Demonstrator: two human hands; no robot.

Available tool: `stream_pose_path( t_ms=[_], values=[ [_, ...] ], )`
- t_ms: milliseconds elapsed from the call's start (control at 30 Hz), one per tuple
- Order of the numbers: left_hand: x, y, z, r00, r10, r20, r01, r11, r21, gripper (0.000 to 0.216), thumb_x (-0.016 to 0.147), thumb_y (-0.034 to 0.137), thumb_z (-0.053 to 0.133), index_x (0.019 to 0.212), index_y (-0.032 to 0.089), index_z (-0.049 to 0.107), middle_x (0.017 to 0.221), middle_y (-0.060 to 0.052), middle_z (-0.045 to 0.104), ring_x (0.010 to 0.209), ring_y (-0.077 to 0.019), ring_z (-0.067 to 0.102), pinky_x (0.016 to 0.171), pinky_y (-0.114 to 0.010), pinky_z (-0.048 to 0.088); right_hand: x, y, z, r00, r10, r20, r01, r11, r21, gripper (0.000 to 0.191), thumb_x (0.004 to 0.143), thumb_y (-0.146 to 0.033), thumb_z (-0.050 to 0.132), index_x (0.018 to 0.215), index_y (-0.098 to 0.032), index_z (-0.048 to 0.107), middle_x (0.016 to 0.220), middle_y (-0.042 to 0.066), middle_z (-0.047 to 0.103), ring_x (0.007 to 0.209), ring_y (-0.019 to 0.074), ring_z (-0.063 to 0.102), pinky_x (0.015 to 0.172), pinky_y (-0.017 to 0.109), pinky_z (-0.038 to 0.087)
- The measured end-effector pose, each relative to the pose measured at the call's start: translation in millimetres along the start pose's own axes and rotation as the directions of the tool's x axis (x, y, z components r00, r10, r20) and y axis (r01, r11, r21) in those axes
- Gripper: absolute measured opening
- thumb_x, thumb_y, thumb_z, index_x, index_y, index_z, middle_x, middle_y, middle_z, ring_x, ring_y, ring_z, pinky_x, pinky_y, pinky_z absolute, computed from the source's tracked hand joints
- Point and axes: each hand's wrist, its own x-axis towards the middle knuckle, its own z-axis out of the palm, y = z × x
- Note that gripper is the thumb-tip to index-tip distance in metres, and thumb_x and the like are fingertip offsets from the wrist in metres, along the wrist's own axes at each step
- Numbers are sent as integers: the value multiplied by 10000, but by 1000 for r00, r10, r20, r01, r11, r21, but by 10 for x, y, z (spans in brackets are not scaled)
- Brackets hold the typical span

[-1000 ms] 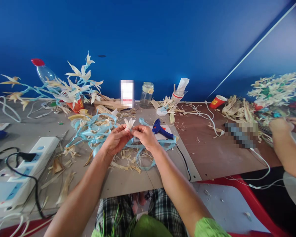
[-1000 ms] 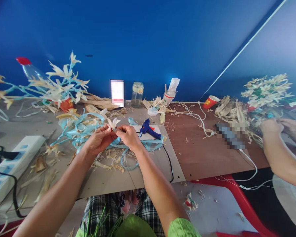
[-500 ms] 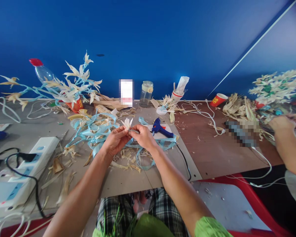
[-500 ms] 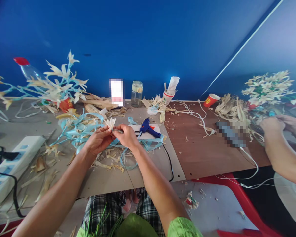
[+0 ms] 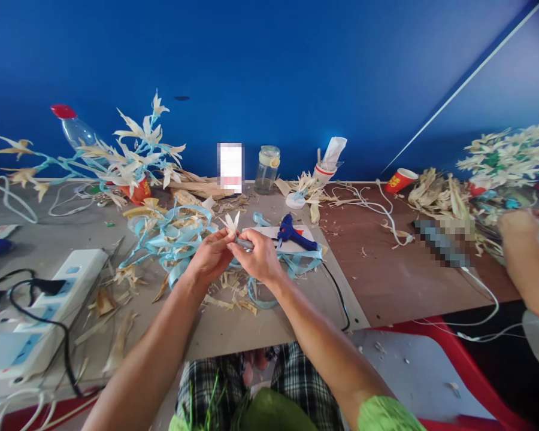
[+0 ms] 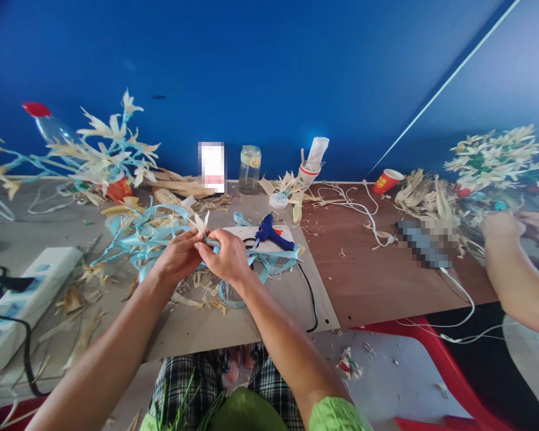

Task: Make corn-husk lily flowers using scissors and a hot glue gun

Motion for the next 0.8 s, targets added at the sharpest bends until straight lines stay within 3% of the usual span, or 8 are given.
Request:
stream_pose_path(
  t_ms=[167, 233, 400, 500, 700, 800],
  values=[
    [-8, 2, -20, 1000, -18, 17, 19, 999, -41, 55, 687, 137, 680, 728, 111, 656, 678, -32, 629, 633, -121, 585, 707, -261, 470, 13, 49, 2, 995, -99, -24, 97, 994, -50, 108, 795, -251, 505, 729, -197, 571, 731, 34, 614, 691, 151, 537, 689, 251, 393],
    [-11, 15, -34, 999, -19, 36, 21, 999, -47, 75, 681, 124, 682, 753, 111, 667, 715, -38, 645, 662, -121, 592, 734, -260, 470, 18, 53, -11, 995, -97, -14, 97, 995, 4, 139, 799, -252, 495, 692, -196, 563, 696, 24, 590, 674, 145, 521, 675, 245, 389],
    [-23, 36, -40, 997, 24, 73, -19, 998, -62, 141, 677, 135, 692, 816, 119, 698, 853, -66, 685, 755, -131, 607, 806, -270, 463, 22, 38, -59, 999, 11, 48, -26, 945, 326, 202, 803, -344, 529, 714, -174, 593, 647, -9, 545, 606, 111, 464, 587, 219, 369],
    [-33, 27, -37, 998, 7, 69, -4, 999, -47, 205, 678, 174, 707, 876, 124, 710, 860, -73, 692, 779, -146, 613, 817, -288, 463, 40, 49, -59, 994, 12, 104, -59, 886, 460, 190, 780, -340, 558, 718, -168, 608, 673, -10, 556, 636, 110, 470, 622, 223, 381],
    [-37, 6, -80, 998, 10, 61, -7, 999, -45, 71, 633, 143, 746, 681, 125, 698, 771, -46, 687, 695, -113, 600, 772, -264, 465, 79, 55, -13, 970, 110, 215, -229, 699, 678, 253, 657, -378, 674, 602, -170, 541, 656, -18, 517, 664, 110, 468, 655, 232, 401],
    [-20, 6, -93, 997, -1, 80, 4, 999, -38, 113, 626, 161, 760, 708, 116, 697, 754, -37, 670, 686, -105, 591, 745, -248, 469, 85, 46, 9, 960, 146, 240, -277, 641, 716, 266, 617, -382, 695, 613, -169, 534, 651, -23, 517, 666, 108, 470, 661, 233, 404]
  ],
)
